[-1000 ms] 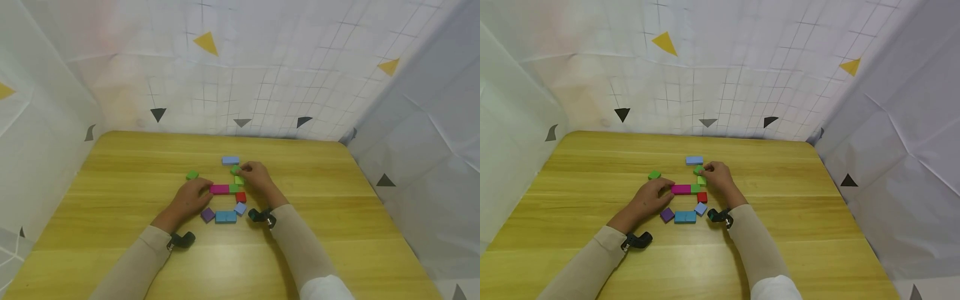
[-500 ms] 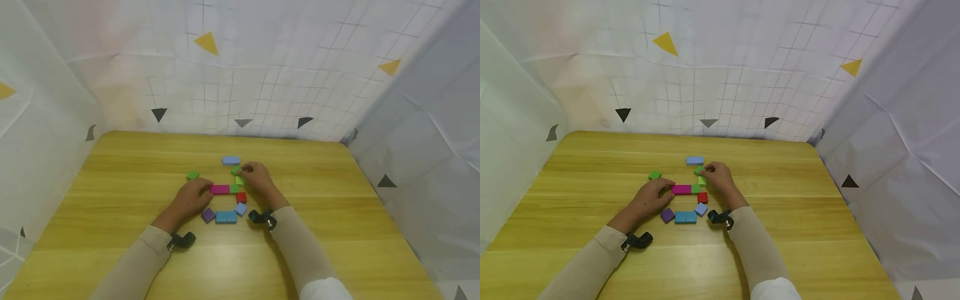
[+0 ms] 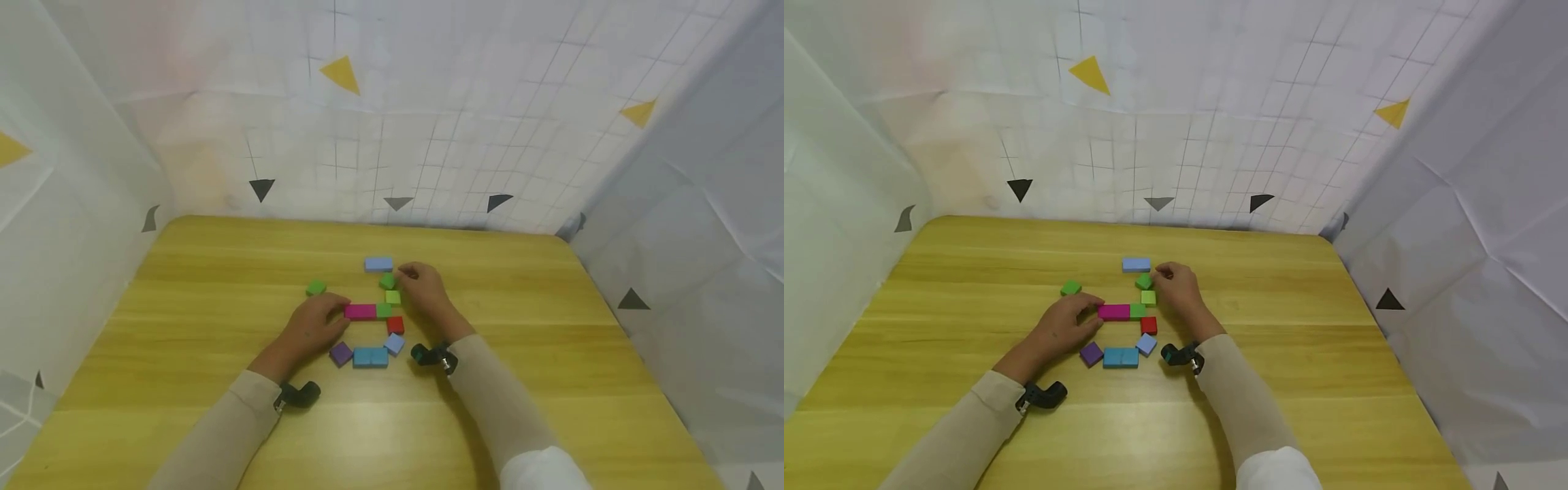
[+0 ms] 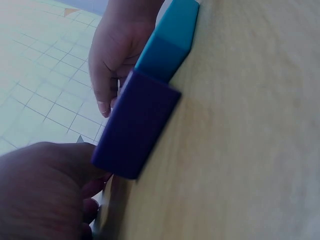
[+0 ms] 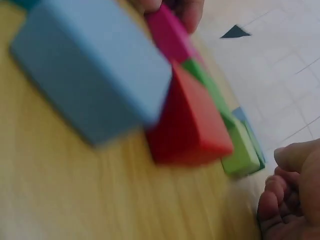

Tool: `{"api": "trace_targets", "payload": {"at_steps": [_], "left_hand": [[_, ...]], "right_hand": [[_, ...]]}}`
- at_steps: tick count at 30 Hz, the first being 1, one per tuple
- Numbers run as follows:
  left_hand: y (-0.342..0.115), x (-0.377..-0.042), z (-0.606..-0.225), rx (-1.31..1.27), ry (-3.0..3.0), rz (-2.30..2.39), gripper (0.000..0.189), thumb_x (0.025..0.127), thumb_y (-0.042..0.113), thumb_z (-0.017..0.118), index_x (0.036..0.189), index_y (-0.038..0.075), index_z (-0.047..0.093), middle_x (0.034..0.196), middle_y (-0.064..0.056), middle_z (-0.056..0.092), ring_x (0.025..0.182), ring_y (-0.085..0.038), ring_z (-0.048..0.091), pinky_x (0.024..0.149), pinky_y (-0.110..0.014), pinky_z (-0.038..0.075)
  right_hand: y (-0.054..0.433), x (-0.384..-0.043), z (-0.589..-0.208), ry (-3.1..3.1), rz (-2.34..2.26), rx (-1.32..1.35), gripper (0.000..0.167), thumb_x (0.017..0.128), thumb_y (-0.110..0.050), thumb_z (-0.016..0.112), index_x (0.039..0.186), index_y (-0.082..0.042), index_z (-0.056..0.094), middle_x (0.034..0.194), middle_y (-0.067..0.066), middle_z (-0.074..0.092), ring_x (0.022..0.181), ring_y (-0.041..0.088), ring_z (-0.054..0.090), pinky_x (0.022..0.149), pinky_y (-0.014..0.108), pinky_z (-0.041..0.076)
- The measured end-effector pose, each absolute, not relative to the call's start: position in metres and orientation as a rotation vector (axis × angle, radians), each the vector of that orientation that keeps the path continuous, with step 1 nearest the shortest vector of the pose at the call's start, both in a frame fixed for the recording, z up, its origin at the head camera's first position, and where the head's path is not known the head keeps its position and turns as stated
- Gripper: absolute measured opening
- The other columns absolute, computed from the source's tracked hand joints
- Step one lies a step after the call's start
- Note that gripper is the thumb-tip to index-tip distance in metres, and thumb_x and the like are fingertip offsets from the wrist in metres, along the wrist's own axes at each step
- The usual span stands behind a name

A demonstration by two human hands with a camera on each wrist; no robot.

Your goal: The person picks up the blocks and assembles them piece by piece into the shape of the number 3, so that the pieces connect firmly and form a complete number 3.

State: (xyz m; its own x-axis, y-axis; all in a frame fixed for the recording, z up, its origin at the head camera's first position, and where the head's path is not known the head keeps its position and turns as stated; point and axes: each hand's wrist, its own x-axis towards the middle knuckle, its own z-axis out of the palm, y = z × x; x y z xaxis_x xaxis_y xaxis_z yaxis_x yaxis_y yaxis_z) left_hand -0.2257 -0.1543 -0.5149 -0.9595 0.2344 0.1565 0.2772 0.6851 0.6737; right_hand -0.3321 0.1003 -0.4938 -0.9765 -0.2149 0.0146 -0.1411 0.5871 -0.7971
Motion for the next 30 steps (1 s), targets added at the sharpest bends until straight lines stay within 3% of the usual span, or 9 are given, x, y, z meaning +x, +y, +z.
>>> {"api": "trace_targets", "payload": {"at_steps": [8, 14, 18, 30], "left_hand": [[-0.159, -0.225, -0.518, -0.419, -2.838, -1.13, 0.041, 0.094, 0.032, 0.067, 0.131, 0.015, 0.063, 0.13, 0.0, 0.064, 0.125, -0.022, 0.057, 0.107, -0.044, 0.046], [-0.158, -0.226, -0.52, -0.422, -2.825, -1.122, 0.039, 0.094, 0.032, 0.066, 0.129, 0.016, 0.064, 0.127, 0.001, 0.065, 0.123, -0.022, 0.058, 0.105, -0.044, 0.047], [-0.155, -0.227, -0.521, -0.433, -2.807, -1.12, 0.037, 0.093, 0.031, 0.068, 0.126, 0.017, 0.066, 0.124, 0.001, 0.067, 0.12, -0.021, 0.059, 0.104, -0.043, 0.048], [-0.154, -0.224, -0.519, -0.415, -2.824, -1.115, 0.036, 0.094, 0.031, 0.067, 0.128, 0.017, 0.065, 0.125, 0.004, 0.066, 0.121, -0.018, 0.058, 0.105, -0.041, 0.048]], "right_hand": [[0.093, -0.355, -0.482, 2.886, -1.077, -0.645, 0.027, 0.097, -0.019, 0.065, 0.12, -0.005, 0.068, 0.114, 0.01, 0.067, 0.092, 0.025, 0.065, 0.078, 0.039, 0.056], [0.075, -0.374, -0.465, 2.869, -0.626, -0.805, 0.028, 0.098, -0.021, 0.062, 0.121, -0.007, 0.07, 0.127, 0.011, 0.065, 0.109, 0.027, 0.064, 0.096, 0.041, 0.053], [0.069, -0.379, -0.457, 2.833, -0.499, -0.814, 0.026, 0.096, -0.019, 0.065, 0.118, -0.006, 0.072, 0.126, 0.012, 0.067, 0.12, 0.029, 0.06, 0.105, 0.042, 0.048], [0.058, -0.388, -0.456, 2.799, -0.51, -0.752, 0.023, 0.094, -0.018, 0.07, 0.113, -0.006, 0.074, 0.116, 0.008, 0.071, 0.114, 0.026, 0.062, 0.101, 0.037, 0.05]]}}
